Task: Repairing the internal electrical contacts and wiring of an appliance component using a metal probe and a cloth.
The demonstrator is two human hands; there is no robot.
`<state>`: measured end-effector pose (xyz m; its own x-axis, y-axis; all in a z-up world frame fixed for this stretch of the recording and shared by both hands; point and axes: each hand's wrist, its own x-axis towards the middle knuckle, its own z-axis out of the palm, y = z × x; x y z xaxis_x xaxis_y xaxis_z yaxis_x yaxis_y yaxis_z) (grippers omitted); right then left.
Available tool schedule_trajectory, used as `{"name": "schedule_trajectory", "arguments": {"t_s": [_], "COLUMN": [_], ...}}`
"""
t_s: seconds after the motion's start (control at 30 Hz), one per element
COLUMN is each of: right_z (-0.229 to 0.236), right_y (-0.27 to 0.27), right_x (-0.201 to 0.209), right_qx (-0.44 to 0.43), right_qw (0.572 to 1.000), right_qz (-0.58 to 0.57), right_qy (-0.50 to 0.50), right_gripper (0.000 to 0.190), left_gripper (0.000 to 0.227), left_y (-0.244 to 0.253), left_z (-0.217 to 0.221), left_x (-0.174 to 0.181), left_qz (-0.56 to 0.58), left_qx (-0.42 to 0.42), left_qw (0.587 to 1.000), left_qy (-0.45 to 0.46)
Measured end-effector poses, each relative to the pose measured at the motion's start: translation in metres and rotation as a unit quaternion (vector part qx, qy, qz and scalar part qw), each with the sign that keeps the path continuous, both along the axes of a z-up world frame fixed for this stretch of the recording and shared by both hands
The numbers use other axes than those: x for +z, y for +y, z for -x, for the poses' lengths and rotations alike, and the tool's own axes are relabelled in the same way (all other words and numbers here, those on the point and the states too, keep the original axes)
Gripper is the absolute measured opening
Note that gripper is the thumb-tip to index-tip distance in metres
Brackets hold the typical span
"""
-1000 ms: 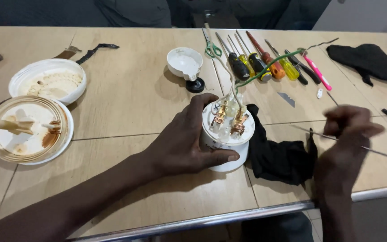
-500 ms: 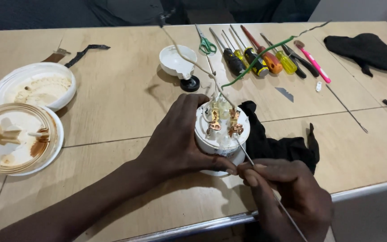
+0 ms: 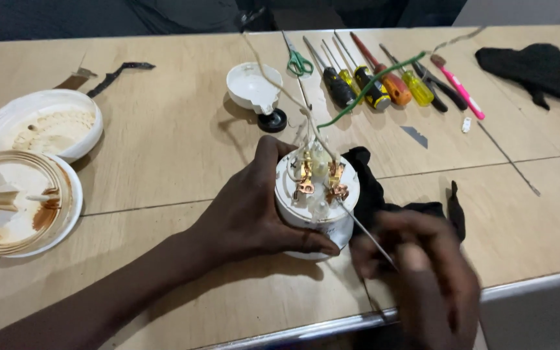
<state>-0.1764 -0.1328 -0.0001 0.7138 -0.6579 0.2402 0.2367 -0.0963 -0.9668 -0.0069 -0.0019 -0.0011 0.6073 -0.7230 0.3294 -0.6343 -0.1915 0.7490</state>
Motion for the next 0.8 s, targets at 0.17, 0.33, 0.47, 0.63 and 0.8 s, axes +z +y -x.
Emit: {"name": "schedule_trajectory", "arguments": {"t_s": [0.17,0.33,0.47,0.63,0.8], "right_z": [0.007,0.030,0.037,0.042,0.029], "right_y": [-0.014,-0.035,-0.039,-0.089,-0.032], "right_x": [-0.022,-0.018,-0.014,-0.049,0.016], "right_qx": [-0.069,-0.018,-0.058,0.002,-0.086], "right_qw": [0.995,0.971,0.887,0.848,0.845], "right_qz": [0.070,0.237,0.395,0.450,0.472], "right_qy": [-0.020,0.036,0.231,0.280,0.237], "right_gripper": [0.027,0.008,0.033,0.043,0.027], "left_gripper": [0.105,0.105,0.102,0.102,0.100], "left_y": [0.001,-0.001,-0.002,-0.001,0.001], "left_z": [0.001,-0.001,0.000,-0.001,-0.001], "left_x": [0.001,-0.001,-0.003,0.000,0.002], "left_qz": [-0.037,-0.040,-0.024,-0.036,-0.021], "left_qx": [0.033,0.042,0.036,0.042,0.025], "left_qw": [0.999,0.998,0.999,0.998,0.999], "left_qy": [-0.010,-0.008,-0.030,-0.020,-0.002]}}
